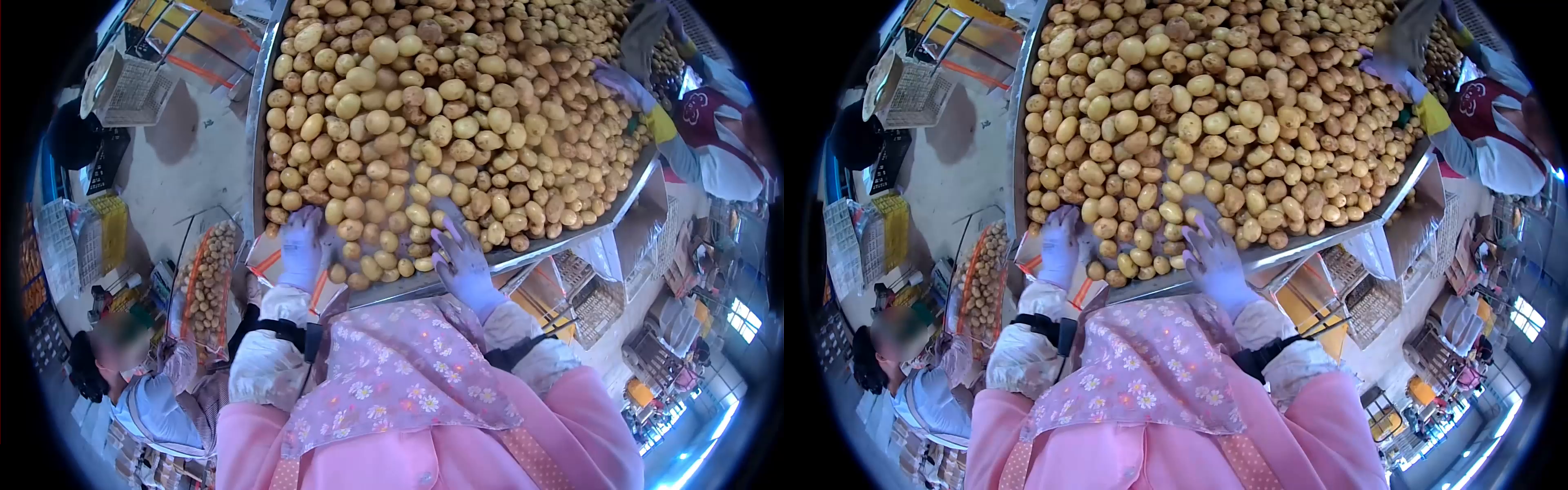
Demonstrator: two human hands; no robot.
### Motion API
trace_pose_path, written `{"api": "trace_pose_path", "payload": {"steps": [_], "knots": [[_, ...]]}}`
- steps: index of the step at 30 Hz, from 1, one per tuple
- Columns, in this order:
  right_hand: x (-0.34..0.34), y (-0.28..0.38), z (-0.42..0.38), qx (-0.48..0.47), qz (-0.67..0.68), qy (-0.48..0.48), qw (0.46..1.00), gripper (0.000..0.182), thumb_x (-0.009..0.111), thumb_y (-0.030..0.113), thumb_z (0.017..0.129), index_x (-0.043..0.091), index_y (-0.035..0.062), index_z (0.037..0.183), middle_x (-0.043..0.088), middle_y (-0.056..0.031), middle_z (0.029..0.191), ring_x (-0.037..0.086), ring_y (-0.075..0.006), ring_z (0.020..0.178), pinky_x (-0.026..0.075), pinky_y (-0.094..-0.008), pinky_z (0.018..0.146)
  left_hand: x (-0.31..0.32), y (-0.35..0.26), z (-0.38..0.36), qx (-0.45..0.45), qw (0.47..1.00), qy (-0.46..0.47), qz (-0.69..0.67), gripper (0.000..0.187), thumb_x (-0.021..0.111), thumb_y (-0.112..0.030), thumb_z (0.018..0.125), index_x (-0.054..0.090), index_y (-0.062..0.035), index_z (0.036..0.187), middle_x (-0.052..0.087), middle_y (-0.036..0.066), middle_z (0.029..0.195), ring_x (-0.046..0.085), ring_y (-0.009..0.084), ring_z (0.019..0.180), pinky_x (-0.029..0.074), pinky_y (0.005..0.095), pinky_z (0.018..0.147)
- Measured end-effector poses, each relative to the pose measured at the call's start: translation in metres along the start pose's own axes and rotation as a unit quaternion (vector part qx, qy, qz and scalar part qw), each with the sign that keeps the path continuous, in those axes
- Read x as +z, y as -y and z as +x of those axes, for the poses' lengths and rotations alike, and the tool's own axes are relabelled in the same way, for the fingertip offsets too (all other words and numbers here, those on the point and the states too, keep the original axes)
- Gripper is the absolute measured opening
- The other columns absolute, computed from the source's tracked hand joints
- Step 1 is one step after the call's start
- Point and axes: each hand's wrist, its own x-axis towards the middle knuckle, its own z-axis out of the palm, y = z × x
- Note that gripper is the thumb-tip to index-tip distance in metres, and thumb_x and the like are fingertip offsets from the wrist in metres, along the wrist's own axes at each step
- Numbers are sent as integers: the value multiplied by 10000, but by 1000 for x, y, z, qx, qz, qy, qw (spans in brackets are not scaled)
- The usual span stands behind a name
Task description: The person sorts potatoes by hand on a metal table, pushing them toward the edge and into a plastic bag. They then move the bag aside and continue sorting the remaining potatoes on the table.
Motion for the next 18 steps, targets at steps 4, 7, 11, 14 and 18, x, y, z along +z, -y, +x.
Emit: {"api": "trace_pose_path", "payload": {"steps": [4, 7, 11, 14, 18], "knots": [[12, 28, -14, 141, 383, -16, 913, 455, 622, 209, 1017, 554, 116, 1457, 529, -139, 1485, 582, -261, 1255, 502, -390, 1014, -10, -55, -6, -126, 902, -67, -407, 433, 579, -49, 987, 563, -59, 1420, 632, 203, 1264, 656, 426, 1082, 559, 431, 924], [20, 29, -32, 232, 627, -38, 743, 388, 587, 211, 1051, 572, 96, 1421, 569, -85, 1343, 592, -182, 1149, 499, -309, 934, -59, -170, 19, 178, 924, 215, -262, 636, 709, -164, 880, 519, -62, 1478, 576, 168, 1411, 514, 357, 1371, 366, 442, 1187], [-2, -12, -94, 392, 483, -170, 764, 259, 553, 214, 1078, 635, 66, 1274, 602, 1, 935, 576, -88, 809, 479, -229, 710, -3, -119, -8, 268, 952, 122, -80, 564, 700, -203, 857, 592, -102, 1402, 525, 129, 1494, 442, 333, 1435, 306, 513, 1213], [-43, -91, -211, 262, -16, -182, 948, 302, 577, 163, 1041, 597, 75, 1330, 685, -133, 1163, 670, -288, 1011, 526, -367, 923, -34, -77, -19, 260, 954, 143, -28, 519, 654, -221, 876, 614, -105, 1380, 521, 152, 1496, 466, 383, 1393, 340, 551, 1180], [-45, -119, -214, 295, -294, -249, 874, 329, 581, 146, 997, 585, 93, 1322, 647, -110, 1203, 663, -288, 1047, 569, -400, 871, -22, -74, -10, 206, 976, 47, -55, 502, 657, -232, 871, 638, -119, 1359, 538, 193, 1464, 457, 440, 1377, 339, 566, 1174]]}}
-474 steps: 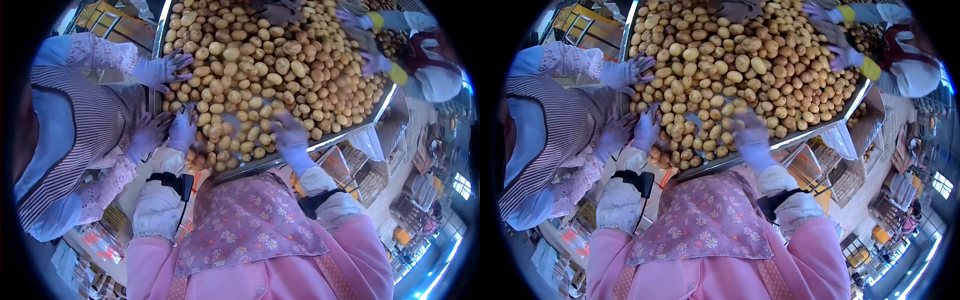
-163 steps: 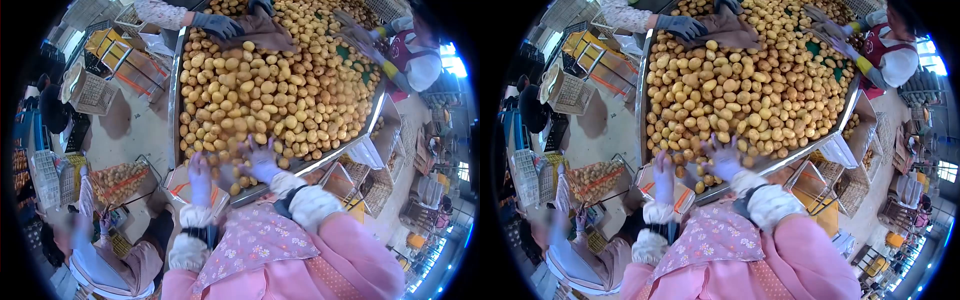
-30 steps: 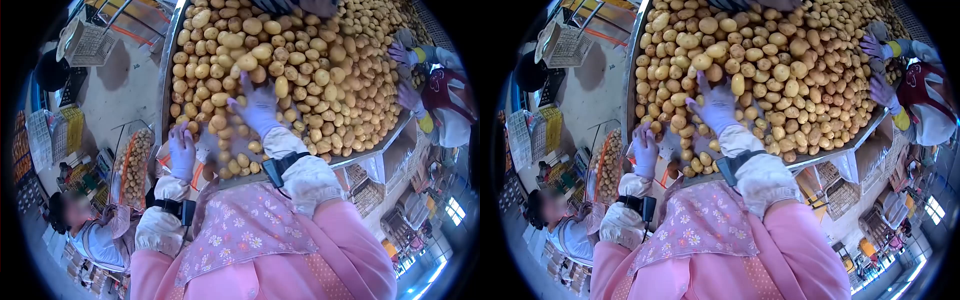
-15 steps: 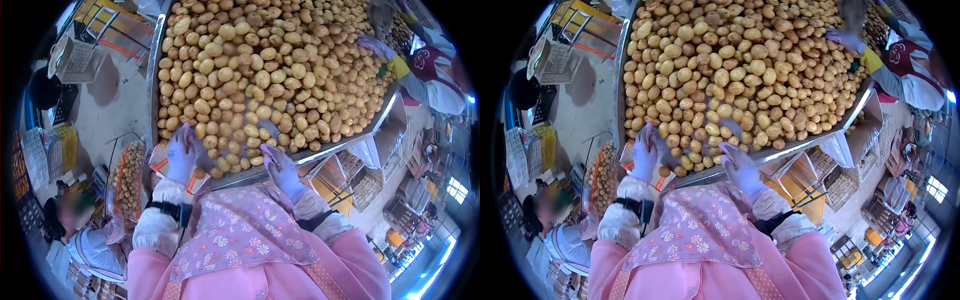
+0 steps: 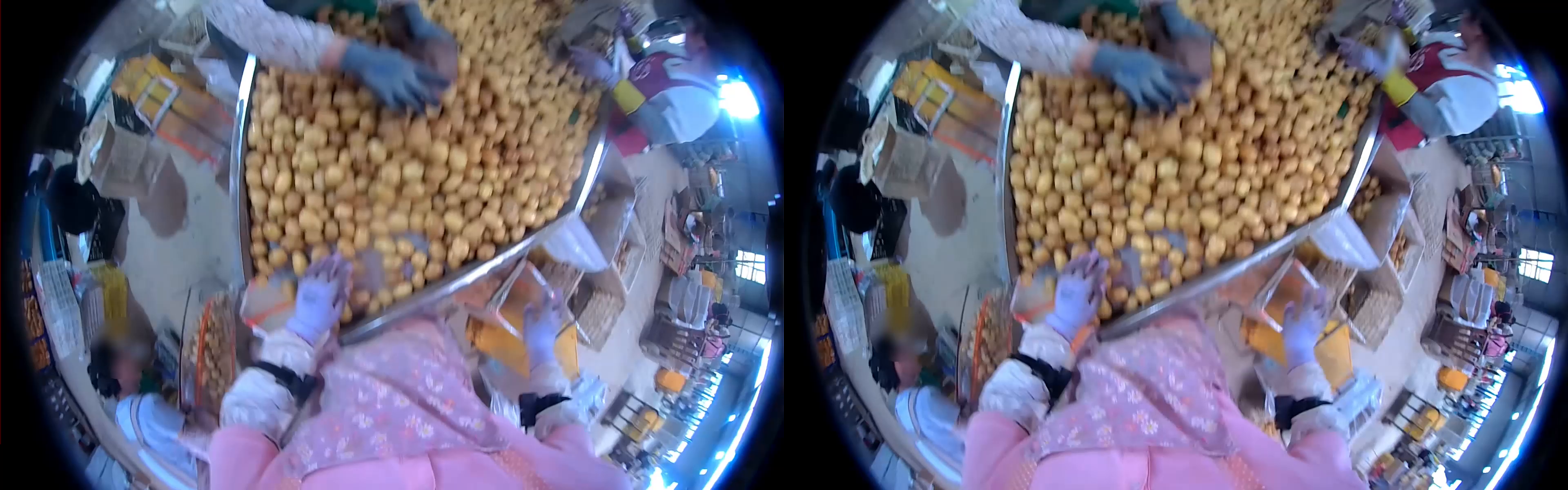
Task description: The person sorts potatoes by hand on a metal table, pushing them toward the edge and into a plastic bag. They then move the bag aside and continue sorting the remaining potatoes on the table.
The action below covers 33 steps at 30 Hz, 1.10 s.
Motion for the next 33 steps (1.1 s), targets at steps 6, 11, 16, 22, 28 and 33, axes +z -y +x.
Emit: {"api": "trace_pose_path", "payload": {"steps": [6, 11, 16, 22, 28, 33], "knots": [[-28, 176, 78, -222, 163, 17, 961, 438, 666, 281, 893, 601, 162, 1309, 554, -157, 1305, 539, -410, 1220, 480, -538, 1006, 15, -38, 41, -9, 998, 18, 64, 520, 715, -317, 821, 683, -238, 1334, 449, 193, 1555, 352, 477, 1440, 268, 628, 1184], [9, 236, 89, -234, 161, 199, 938, 621, 670, 372, 904, 518, 185, 1476, 360, -218, 1591, 340, -498, 1447, 361, -563, 1168, 8, -33, -4, -5, 999, 6, 48, 462, 708, -302, 846, 709, -135, 1277, 465, 201, 1527, 337, 530, 1419, 273, 659, 1168], [38, 318, 105, -205, 96, 233, 946, 784, 670, 576, 902, 392, 310, 1585, 207, -177, 1691, 183, -563, 1499, 195, -758, 1157, 10, -14, -15, -58, 996, 13, -60, 553, 675, -296, 878, 613, -69, 1378, 514, 257, 1465, 497, 508, 1254, 314, 623, 1148], [56, 314, 54, -518, 187, 213, 807, 619, 696, 467, 891, 557, 298, 1470, 350, -111, 1643, 282, -395, 1518, 210, -697, 1193, -14, 21, 45, -185, 968, -113, 126, 548, 642, -308, 927, 565, -181, 1455, 431, 241, 1555, 362, 455, 1452, 224, 619, 1212], [47, 269, 155, -525, 123, 194, 820, 614, 617, 531, 945, 537, 251, 1486, 369, -156, 1623, 423, -390, 1457, 239, -681, 1195, -13, 2, -42, -175, 984, -22, 31, 510, 687, -277, 877, 632, -154, 1369, 492, 223, 1475, 401, 450, 1410, 271, 598, 1197], [31, 357, 126, -308, 55, 271, 910, 692, 584, 544, 965, 411, 259, 1570, 316, -209, 1645, 288, -440, 1518, 189, -726, 1187, -20, -21, 12, -83, 995, -52, -35, 456, 694, -248, 868, 664, -129, 1307, 522, 176, 1445, 448, 394, 1376, 307, 584, 1176]]}}
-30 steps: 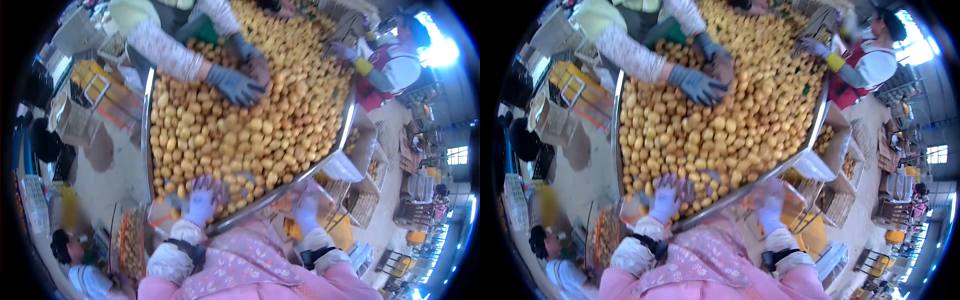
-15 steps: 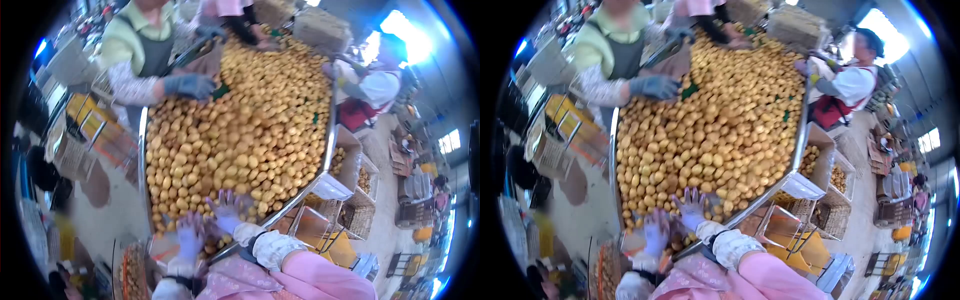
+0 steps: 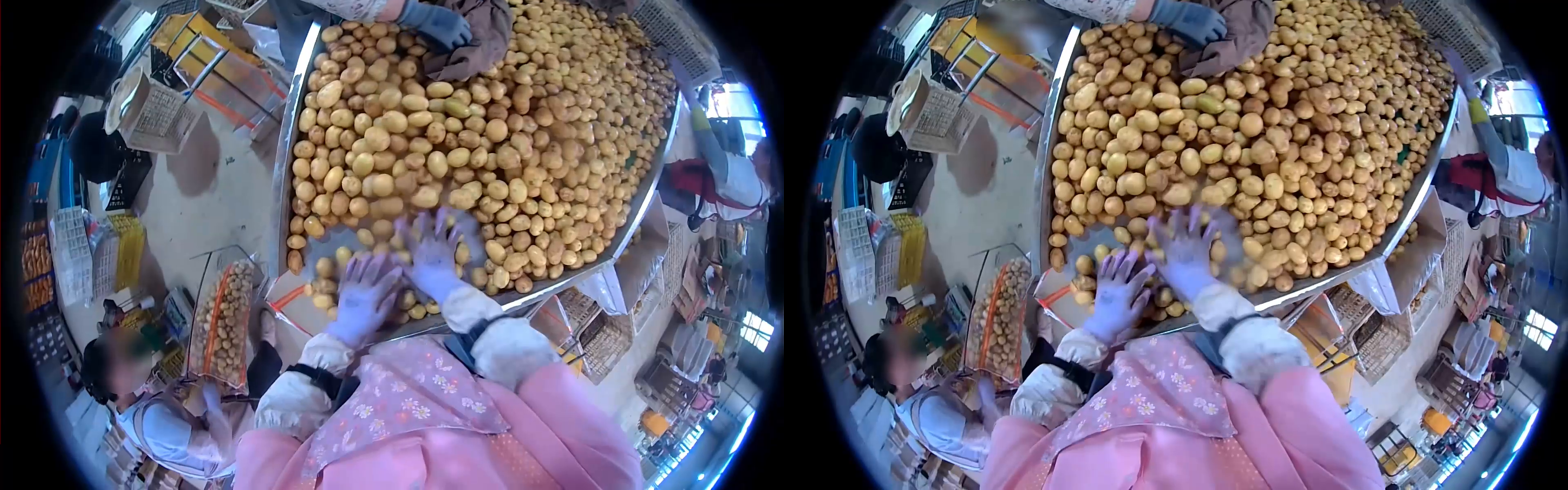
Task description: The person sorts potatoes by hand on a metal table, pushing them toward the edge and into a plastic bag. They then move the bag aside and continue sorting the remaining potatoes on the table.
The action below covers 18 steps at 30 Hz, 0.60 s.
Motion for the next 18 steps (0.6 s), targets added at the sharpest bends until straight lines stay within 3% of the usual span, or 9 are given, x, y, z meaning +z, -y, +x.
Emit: {"api": "trace_pose_path", "payload": {"steps": [1, 2, 4, 6, 8, 10, 12, 16, 18], "knots": [[40, -23, -15, -164, -10, -78, 983, 689, 590, 546, 961, 422, 261, 1566, 316, -206, 1645, 247, -453, 1529, 196, -730, 1178, 4, 10, -3, 2, 999, 18, 45, 452, 693, -255, 869, 666, -129, 1303, 527, 174, 1441, 459, 398, 1367, 315, 572, 1175], [25, -45, -22, -164, -9, -71, 984, 689, 590, 546, 961, 422, 261, 1566, 316, -206, 1645, 247, -453, 1529, 196, -730, 1178, 5, 18, -6, 4, 995, 35, 89, 447, 692, -261, 871, 669, -130, 1298, 531, 173, 1437, 469, 403, 1357, 323, 560, 1174], [-18, -80, -30, -237, -19, 198, 951, 707, 608, 546, 952, 419, 261, 1570, 309, -208, 1649, 280, -445, 1515, 221, -725, 1160, -13, 46, -24, -18, 995, 39, 88, 455, 681, -241, 871, 665, -122, 1309, 542, 178, 1426, 498, 416, 1334, 359, 554, 1149], [0, -119, 0, -112, 47, 42, 992, 803, 625, 581, 920, 353, 261, 1605, 227, -229, 1680, 169, -402, 1568, 165, -598, 1246, -22, 70, -40, -49, 996, 66, 42, 497, 652, -227, 890, 626, -108, 1371, 509, 192, 1468, 467, 420, 1358, 343, 569, 1149], [-28, -78, 55, -69, 271, -24, 960, 829, 642, 611, 896, 374, 251, 1592, 219, -257, 1675, 174, -433, 1558, 162, -622, 1230, -37, 78, -2, -61, 992, -40, 102, 523, 635, -206, 911, 588, -88, 1418, 492, 229, 1486, 460, 441, 1364, 354, 585, 1135], [-32, -20, 84, 15, 67, -49, 996, 854, 659, 635, 874, 370, 277, 1593, 255, -279, 1645, 191, -470, 1538, 157, -651, 1216, -36, 84, 57, -105, 978, -182, -3, 535, 611, -214, 944, 550, -56, 1452, 456, 267, 1526, 440, 478, 1378, 322, 606, 1153], [5, -8, 75, -71, 76, -128, 986, 806, 659, 638, 874, 388, 341, 1573, 355, -204, 1605, 228, -459, 1521, 194, -647, 1210, -18, 100, 99, -121, 967, -223, 13, 532, 583, -240, 973, 536, -77, 1477, 400, 296, 1568, 372, 522, 1419, 269, 633, 1177], [-8, -83, -5, -262, -4, 27, 965, 748, 633, 601, 905, 421, 306, 1558, 354, -193, 1603, 199, -447, 1545, 116, -619, 1251, -6, 59, 92, -106, 975, -133, 141, 557, 600, -329, 947, 557, -171, 1479, 333, 326, 1592, 270, 552, 1465, 192, 642, 1213], [-8, -116, -19, -179, 4, 29, 983, 731, 631, 573, 917, 423, 291, 1558, 350, -171, 1613, 197, -440, 1549, 128, -620, 1252, 6, 45, 55, -100, 988, 0, 115, 590, 630, -346, 903, 569, -185, 1467, 348, 322, 1580, 287, 524, 1472, 177, 654, 1218]]}}
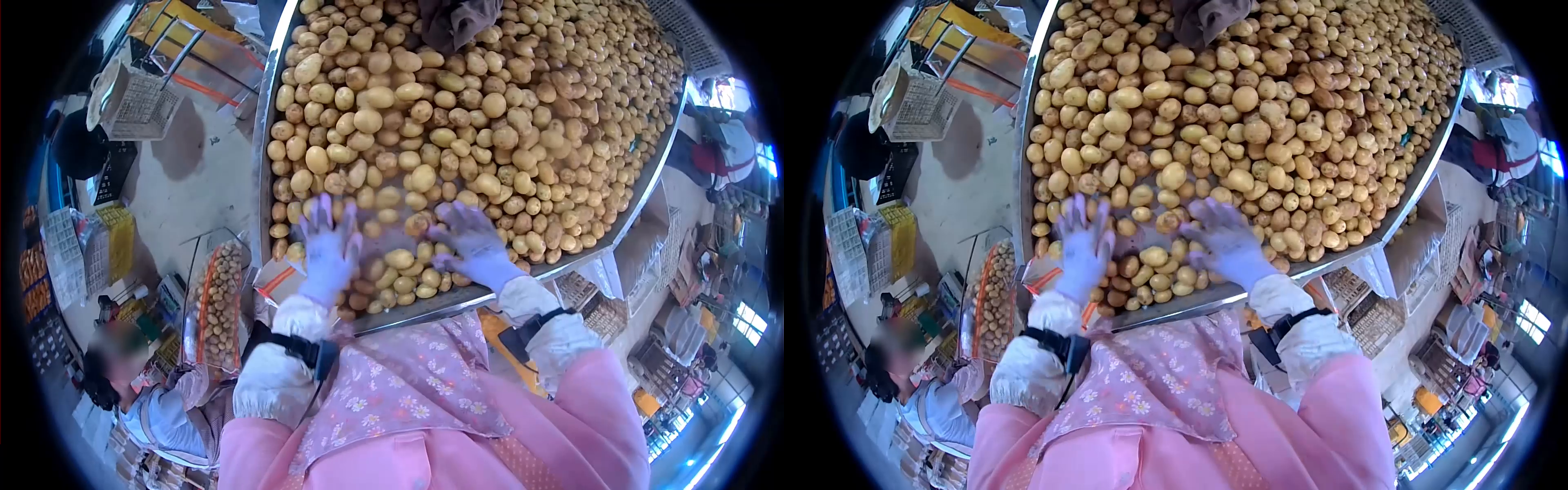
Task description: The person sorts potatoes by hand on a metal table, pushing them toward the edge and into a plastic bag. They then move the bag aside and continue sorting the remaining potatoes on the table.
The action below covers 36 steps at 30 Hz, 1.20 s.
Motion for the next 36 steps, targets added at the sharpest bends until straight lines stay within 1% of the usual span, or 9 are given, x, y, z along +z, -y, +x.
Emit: {"api": "trace_pose_path", "payload": {"steps": [4, 6, 8, 10, 13, 16, 22, 30, 36], "knots": [[0, 70, 9, 212, 7, -13, 977, 689, 621, 506, 948, 422, 265, 1562, 333, -102, 1645, 207, -407, 1556, 179, -623, 1246, 2, -25, -55, 76, 995, 60, -27, 580, 628, -368, 881, 595, -218, 1441, 420, 282, 1535, 357, 482, 1445, 202, 637, 1219], [38, 74, -1, 147, -33, -41, 988, 648, 623, 493, 938, 461, 286, 1531, 336, -73, 1647, 213, -389, 1559, 213, -643, 1227, -4, -14, -69, 78, 992, 89, -53, 557, 608, -375, 897, 608, -204, 1427, 433, 262, 1528, 390, 474, 1416, 221, 623, 1214], [39, 50, -34, -99, -18, 55, 993, 613, 626, 512, 919, 504, 314, 1486, 305, -85, 1657, 201, -383, 1562, 184, -661, 1223, -7, 15, -87, 71, 994, 70, -35, 534, 585, -373, 915, 617, -188, 1416, 473, 258, 1493, 421, 464, 1388, 256, 619, 1197], [-30, 18, -18, 7, -45, 177, 983, 605, 645, 492, 923, 504, 325, 1487, 283, -124, 1665, 186, -387, 1564, 203, -617, 1228, -12, 39, -94, 37, 999, 27, 10, 505, 573, -319, 937, 620, -136, 1407, 514, 249, 1461, 447, 466, 1364, 303, 612, 1169], [-8, -24, 49, 103, 34, -175, 979, 797, 701, 523, 884, 408, 204, 1553, 229, -314, 1630, 220, -480, 1527, 179, -603, 1235, -24, 42, -61, -7, 997, -67, -45, 476, 569, -243, 954, 616, -85, 1401, 527, 240, 1460, 465, 463, 1351, 347, 574, 1151], [-23, 23, 133, 241, 19, -265, 934, 692, 605, 642, 922, 446, 362, 1534, 223, -282, 1649, 184, -501, 1537, 167, -686, 1207, -13, 31, 6, -54, 979, -149, -126, 455, 559, -152, 980, 586, -38, 1420, 519, 230, 1490, 469, 432, 1377, 369, 504, 1156], [-8, 28, 31, -19, 60, -23, 998, 522, 733, 455, 885, 596, 377, 1383, 308, -154, 1639, 237, -394, 1541, 219, -553, 1245, -29, 37, 62, 22, 991, -113, -70, 445, 560, -111, 970, 597, -28, 1406, 546, 204, 1481, 538, 380, 1336, 424, 471, 1123], [5, 68, -24, 258, -88, 2, 962, 623, 614, 514, 939, 474, 277, 1498, 302, -144, 1641, 284, -391, 1506, 191, -647, 1218, 3, 61, -36, -28, 987, -160, 18, 454, 585, -125, 953, 592, -11, 1393, 555, 218, 1453, 566, 374, 1303, 463, 450, 1086], [9, 43, -58, -97, -1, -30, 995, 477, 619, 382, 960, 579, 201, 1400, 569, -157, 1432, 497, -344, 1376, 394, -554, 1141, 7, 23, -46, -84, 994, -64, -12, 460, 611, -139, 930, 604, -82, 1385, 607, 225, 1356, 596, 434, 1199, 478, 481, 1052]]}}
